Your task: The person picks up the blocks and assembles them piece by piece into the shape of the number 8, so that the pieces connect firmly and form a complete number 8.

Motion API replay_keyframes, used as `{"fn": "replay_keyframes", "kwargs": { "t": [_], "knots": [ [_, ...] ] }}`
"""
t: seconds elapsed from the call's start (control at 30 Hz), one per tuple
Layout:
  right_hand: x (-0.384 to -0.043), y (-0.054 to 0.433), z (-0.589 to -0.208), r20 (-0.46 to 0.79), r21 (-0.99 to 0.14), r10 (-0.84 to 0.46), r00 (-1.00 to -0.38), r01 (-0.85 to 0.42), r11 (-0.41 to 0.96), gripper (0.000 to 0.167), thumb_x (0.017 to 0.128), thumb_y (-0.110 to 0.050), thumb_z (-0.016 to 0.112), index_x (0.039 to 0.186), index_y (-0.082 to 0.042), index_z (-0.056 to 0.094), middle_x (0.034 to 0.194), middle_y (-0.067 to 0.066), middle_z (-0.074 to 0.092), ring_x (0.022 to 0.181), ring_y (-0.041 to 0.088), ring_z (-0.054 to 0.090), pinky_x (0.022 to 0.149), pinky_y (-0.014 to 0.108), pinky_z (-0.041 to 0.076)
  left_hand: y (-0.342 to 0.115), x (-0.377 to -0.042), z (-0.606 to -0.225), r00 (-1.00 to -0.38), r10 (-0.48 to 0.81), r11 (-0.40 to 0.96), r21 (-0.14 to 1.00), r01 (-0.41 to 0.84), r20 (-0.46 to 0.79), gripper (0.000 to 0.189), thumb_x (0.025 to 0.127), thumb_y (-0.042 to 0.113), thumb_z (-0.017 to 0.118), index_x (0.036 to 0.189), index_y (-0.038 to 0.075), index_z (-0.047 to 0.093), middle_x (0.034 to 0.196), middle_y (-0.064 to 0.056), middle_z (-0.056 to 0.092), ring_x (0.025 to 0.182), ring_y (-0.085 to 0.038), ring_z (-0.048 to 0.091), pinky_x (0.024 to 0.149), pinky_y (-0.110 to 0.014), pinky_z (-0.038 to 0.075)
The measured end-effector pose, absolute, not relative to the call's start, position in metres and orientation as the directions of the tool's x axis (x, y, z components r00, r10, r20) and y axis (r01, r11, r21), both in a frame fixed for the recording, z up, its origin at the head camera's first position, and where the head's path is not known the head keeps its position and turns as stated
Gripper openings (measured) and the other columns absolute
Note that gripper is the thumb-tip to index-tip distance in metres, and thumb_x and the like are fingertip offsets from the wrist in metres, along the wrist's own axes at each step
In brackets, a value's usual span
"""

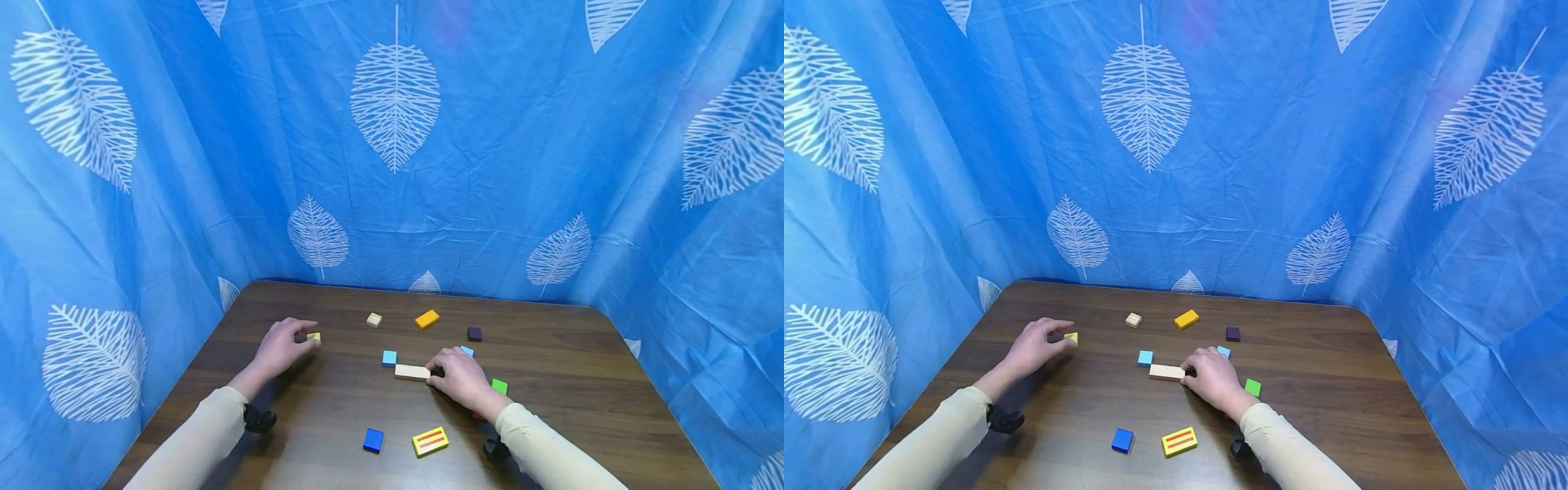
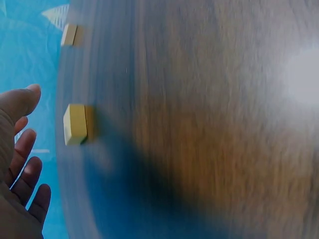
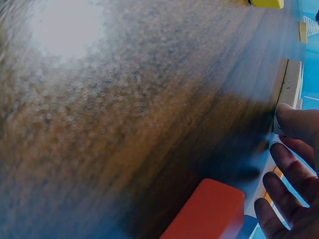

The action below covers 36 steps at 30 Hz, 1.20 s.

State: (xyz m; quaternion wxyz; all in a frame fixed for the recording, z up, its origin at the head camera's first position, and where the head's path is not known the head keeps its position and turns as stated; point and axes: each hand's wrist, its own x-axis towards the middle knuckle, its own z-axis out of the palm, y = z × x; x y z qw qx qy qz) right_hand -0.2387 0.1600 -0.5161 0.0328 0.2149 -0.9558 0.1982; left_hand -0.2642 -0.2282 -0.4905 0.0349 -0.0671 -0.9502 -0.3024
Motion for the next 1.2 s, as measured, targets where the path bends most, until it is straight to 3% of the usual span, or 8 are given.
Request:
{"fn": "replay_keyframes", "kwargs": {
  "t": [0.33, 1.2],
  "knots": [
    [-0.239, 0.16, -0.517, 0.148, -0.352, -0.393, -0.908, -0.42, 0.837, 0.016, 0.084, -0.023, 0.085, 0.097, -0.017, 0.079, 0.092, -0.009, 0.065, 0.089, 0.015, 0.056, 0.081, 0.039, 0.049, -0.243, -0.268, -0.493, -0.995, 0.072, 0.814, 0.572, 0.096, 0.065, 0.046, 0.095, 0.026, 0.074, 0.135, 0.007, 0.065, 0.134, -0.021, 0.059, 0.122, -0.041, 0.047, 0.099, -0.06, 0.043],
    [-0.239, 0.159, -0.518, 0.143, -0.351, -0.383, -0.913, -0.408, 0.843, 0.015, 0.085, -0.023, 0.085, 0.097, -0.017, 0.079, 0.093, -0.008, 0.066, 0.089, 0.015, 0.056, 0.08, 0.039, 0.049, -0.253, -0.28, -0.504, -0.992, 0.124, 0.824, 0.559, 0.093, -0.019, 0.042, 0.093, 0.028, 0.077, 0.128, 0.007, 0.069, 0.128, -0.019, 0.064, 0.118, -0.039, 0.05, 0.101, -0.062, 0.038]
  ]
}}
